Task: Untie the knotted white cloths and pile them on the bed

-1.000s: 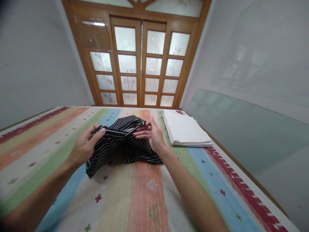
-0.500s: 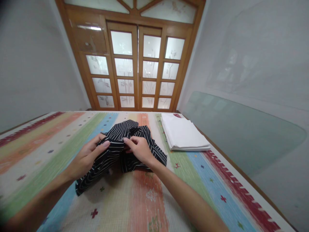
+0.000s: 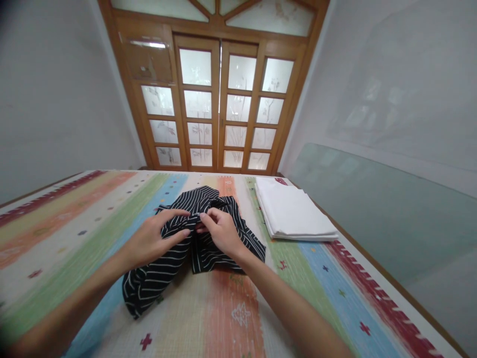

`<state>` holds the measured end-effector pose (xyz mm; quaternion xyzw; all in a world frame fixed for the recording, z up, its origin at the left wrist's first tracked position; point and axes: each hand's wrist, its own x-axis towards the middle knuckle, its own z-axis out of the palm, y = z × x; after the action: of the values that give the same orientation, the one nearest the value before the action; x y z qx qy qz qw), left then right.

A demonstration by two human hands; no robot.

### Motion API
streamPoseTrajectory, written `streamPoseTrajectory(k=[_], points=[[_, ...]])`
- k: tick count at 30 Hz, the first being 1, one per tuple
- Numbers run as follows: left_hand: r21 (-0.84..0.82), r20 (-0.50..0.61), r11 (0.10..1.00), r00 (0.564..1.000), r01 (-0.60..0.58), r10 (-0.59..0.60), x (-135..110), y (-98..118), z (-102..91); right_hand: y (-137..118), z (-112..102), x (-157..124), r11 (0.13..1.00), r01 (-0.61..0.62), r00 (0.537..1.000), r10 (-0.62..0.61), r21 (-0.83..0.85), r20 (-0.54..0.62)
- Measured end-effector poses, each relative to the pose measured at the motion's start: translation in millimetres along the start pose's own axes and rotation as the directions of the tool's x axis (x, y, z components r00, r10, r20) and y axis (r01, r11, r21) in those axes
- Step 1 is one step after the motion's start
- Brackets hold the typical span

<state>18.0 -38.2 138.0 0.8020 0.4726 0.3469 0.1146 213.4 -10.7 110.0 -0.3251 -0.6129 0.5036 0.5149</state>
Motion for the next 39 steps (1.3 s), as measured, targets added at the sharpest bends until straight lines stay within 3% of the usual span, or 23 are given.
streamPoseTrajectory(k=[4,8,12,17,22,31,39], points=[[-0.038,-0.085,0.999,0.996,0.013,-0.017,-3.4,10.6,22.0,-0.4,3.9,-5.4,0.997,0.034,0.999,-0.033,-0.076,0.021],[-0.037,-0.174,0.999,0.985,-0.009,0.003,-5.4,7.0,26.9,-4.7,5.3,-10.3,0.995,0.044,0.998,-0.040,-0.090,0.041],[-0.104,-0.114,0.994,0.992,0.037,-0.049,-7.1,5.9,21.7,-5.9,5.1,-12.3,0.986,0.088,0.995,-0.081,-0.140,0.056],[-0.301,-0.006,0.945,0.991,0.128,-0.136,-8.0,9.3,20.9,-3.4,5.1,-14.6,0.964,0.123,0.992,-0.120,-0.238,0.027],[-0.385,0.005,0.906,0.983,0.173,-0.186,-7.1,12.0,20.6,-5.3,5.6,-18.7,0.884,0.228,0.967,-0.253,-0.408,-0.008],[-0.383,0.053,0.916,0.993,0.122,-0.110,-10.8,22.2,17.2,-7.5,6.9,-19.2,0.892,0.305,0.950,-0.312,-0.335,0.036],[-0.532,0.001,0.826,0.976,0.185,-0.217,-11.7,23.8,24.8,-6.3,5.6,-19.2,0.889,0.289,0.952,-0.307,-0.355,0.005]])
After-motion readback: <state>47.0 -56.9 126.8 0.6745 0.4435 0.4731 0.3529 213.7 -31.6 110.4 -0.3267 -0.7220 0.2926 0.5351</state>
